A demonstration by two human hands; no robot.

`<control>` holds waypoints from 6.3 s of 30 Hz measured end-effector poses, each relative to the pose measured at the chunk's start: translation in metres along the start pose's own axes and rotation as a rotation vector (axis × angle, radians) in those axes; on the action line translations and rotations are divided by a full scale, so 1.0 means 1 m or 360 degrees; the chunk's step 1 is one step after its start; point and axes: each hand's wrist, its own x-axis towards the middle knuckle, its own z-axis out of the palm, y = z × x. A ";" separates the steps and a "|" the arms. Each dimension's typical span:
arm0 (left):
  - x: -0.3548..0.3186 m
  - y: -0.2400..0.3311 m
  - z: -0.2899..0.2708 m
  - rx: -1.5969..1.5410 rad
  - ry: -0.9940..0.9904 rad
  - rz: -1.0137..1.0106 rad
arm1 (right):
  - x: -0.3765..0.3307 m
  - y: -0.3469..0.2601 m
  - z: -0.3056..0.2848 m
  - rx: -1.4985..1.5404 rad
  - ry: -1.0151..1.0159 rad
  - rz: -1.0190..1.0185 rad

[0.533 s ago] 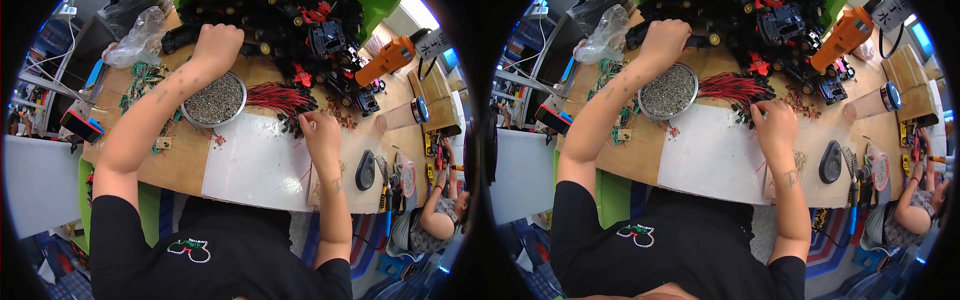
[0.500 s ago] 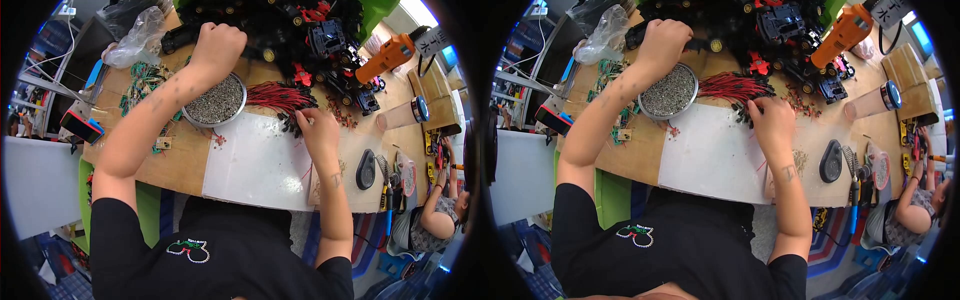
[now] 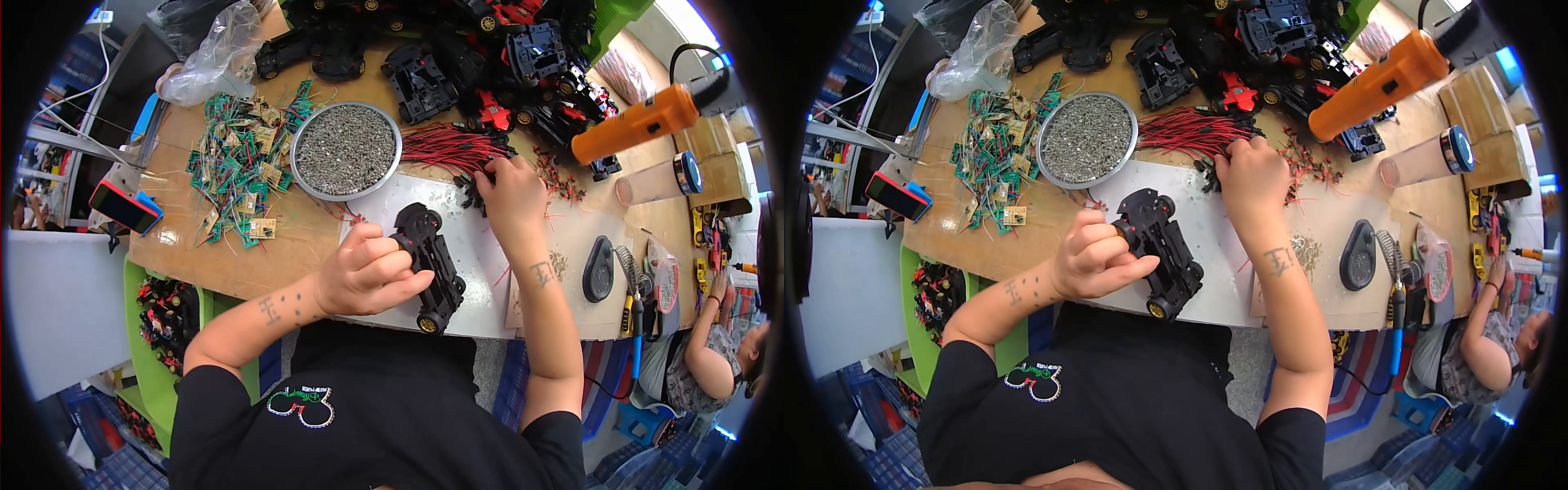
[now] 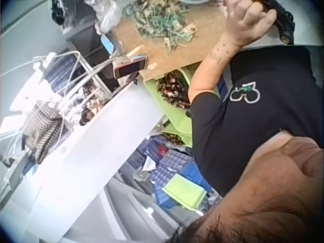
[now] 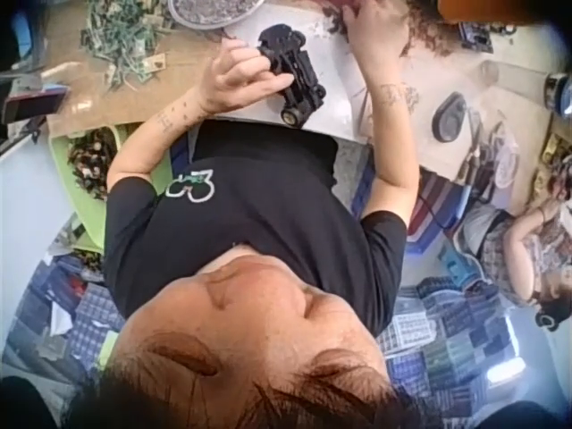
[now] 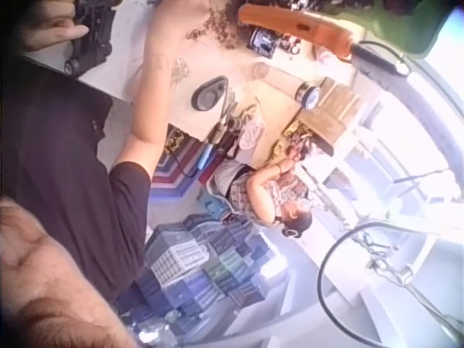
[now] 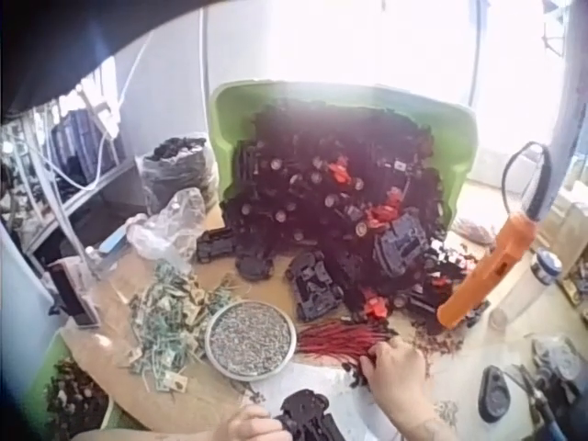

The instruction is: The person assembles an electronic toy car by soldering internal wires and a circuit board, then securing plastic toy parts to the toy car chassis with screws using an electric screwdriver.

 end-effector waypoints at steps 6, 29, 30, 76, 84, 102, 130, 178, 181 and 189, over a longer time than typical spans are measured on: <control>-0.026 0.019 -0.012 -0.0290 -0.0134 -0.0478 | -0.007 -0.005 -0.005 0.0164 0.0089 -0.0275; -0.022 0.048 -0.011 -0.2046 0.0266 -0.2628 | -0.112 -0.028 -0.068 0.0854 -0.0143 0.0274; -0.018 0.049 -0.012 -0.2123 0.0377 -0.2749 | -0.111 -0.037 -0.073 0.0761 -0.0116 0.0125; -0.013 0.058 -0.010 -0.2398 0.0467 -0.2727 | -0.136 -0.071 -0.042 0.0327 0.0203 -0.0680; -0.017 0.057 -0.011 -0.2393 0.0408 -0.2713 | -0.135 -0.074 -0.044 0.0364 0.0150 -0.0662; -0.021 0.055 -0.014 -0.2403 0.0454 -0.2660 | -0.125 -0.087 -0.045 0.0314 0.0129 -0.0588; 0.045 0.027 -0.037 -0.1673 0.0277 -0.2043 | -0.127 -0.031 -0.057 0.0925 -0.0908 0.0646; 0.031 0.022 0.021 -0.1934 -0.0419 -0.2270 | -0.111 -0.042 -0.050 0.1043 -0.0290 0.0025; 0.031 0.025 0.025 -0.2018 -0.0280 -0.2300 | -0.110 -0.041 -0.048 0.1081 -0.0249 0.0009; 0.028 0.031 0.031 -0.1233 -0.0482 -0.1860 | -0.098 -0.042 -0.049 0.0976 0.0035 -0.0099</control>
